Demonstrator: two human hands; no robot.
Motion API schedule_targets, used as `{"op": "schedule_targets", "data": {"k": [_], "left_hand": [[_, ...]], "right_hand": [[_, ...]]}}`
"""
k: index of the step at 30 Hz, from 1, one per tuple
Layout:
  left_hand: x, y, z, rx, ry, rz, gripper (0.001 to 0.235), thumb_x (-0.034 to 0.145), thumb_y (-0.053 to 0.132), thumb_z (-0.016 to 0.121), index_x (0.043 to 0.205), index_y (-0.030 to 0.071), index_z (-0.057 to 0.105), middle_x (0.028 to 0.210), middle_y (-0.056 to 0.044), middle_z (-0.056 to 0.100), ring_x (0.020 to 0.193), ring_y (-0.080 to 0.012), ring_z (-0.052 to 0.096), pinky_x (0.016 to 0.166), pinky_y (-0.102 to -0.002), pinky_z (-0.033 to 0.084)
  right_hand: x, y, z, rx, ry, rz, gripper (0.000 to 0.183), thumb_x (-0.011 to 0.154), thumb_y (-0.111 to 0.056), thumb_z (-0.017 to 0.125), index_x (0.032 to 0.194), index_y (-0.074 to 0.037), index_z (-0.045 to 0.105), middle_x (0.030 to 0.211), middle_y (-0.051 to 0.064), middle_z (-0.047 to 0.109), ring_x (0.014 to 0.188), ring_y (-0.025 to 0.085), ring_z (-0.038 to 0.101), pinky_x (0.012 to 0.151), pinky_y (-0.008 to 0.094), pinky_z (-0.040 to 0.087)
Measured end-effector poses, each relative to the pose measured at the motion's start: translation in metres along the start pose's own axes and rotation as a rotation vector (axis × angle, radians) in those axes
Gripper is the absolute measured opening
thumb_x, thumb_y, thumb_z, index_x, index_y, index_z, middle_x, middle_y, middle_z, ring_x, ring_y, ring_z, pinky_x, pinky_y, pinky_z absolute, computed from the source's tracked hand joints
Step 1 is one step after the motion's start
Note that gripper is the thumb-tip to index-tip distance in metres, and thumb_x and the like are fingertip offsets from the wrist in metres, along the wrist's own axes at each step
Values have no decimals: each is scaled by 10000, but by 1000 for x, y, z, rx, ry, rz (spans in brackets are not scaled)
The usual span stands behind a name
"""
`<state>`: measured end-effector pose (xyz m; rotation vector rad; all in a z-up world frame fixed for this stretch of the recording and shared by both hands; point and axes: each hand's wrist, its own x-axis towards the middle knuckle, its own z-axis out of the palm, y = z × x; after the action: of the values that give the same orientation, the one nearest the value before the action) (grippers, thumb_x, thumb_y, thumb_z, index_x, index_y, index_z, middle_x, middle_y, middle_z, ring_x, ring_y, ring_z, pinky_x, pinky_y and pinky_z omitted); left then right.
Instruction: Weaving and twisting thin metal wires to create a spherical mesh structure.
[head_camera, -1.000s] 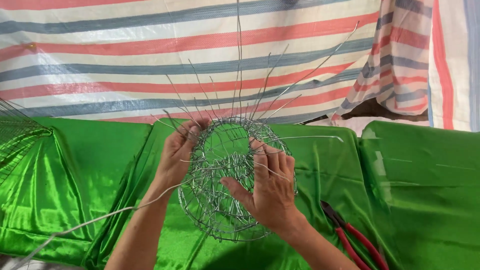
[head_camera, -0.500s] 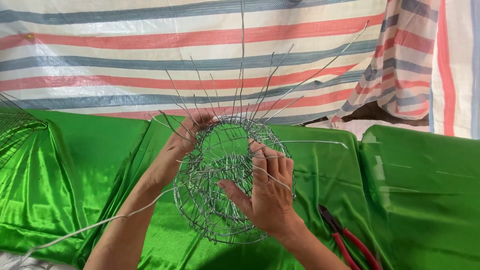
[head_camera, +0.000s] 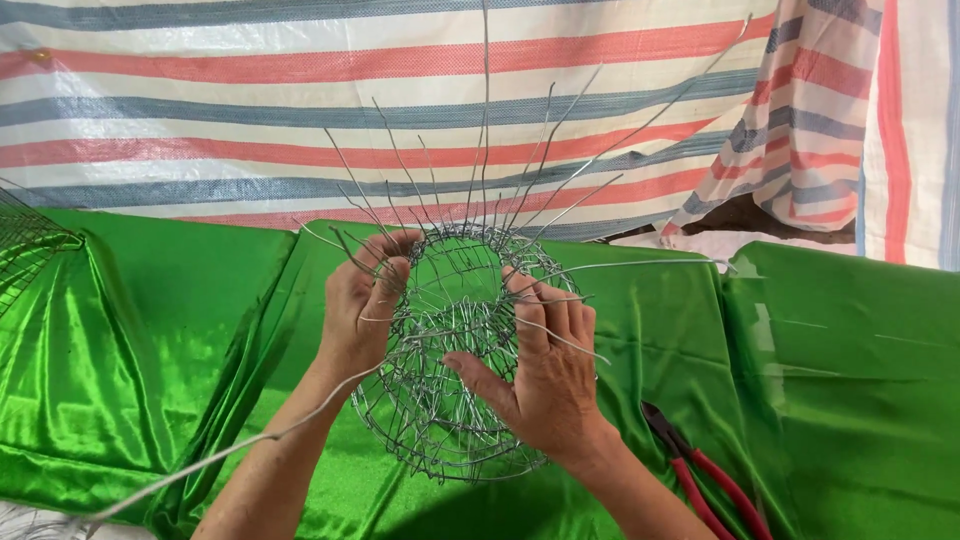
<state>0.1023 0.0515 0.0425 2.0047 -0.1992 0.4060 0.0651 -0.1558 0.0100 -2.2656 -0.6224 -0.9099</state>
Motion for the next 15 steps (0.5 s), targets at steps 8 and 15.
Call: {"op": "schedule_targets", "data": {"k": [8, 15], "left_hand": [[6, -3, -4, 134, 11, 164, 618, 1015, 589, 374, 1183, 93, 702, 1282, -113, 642, 1188, -256, 620, 971, -495, 495], [10, -7, -5, 172, -73, -40, 669, 950, 685, 293, 1221, 204, 672, 1362, -40, 519, 1295, -234, 449, 1074, -611, 221]], "right_hand": [[0, 0, -1, 18, 9, -4, 764, 901, -613, 700, 1361, -52, 462, 1340, 123, 585, 1144, 296, 548, 941, 453, 417], [2, 3, 0, 19, 17, -32, 729, 903, -588, 741, 1326, -69, 453, 1313, 122, 570, 1116, 289, 538, 897, 439, 415]]}}
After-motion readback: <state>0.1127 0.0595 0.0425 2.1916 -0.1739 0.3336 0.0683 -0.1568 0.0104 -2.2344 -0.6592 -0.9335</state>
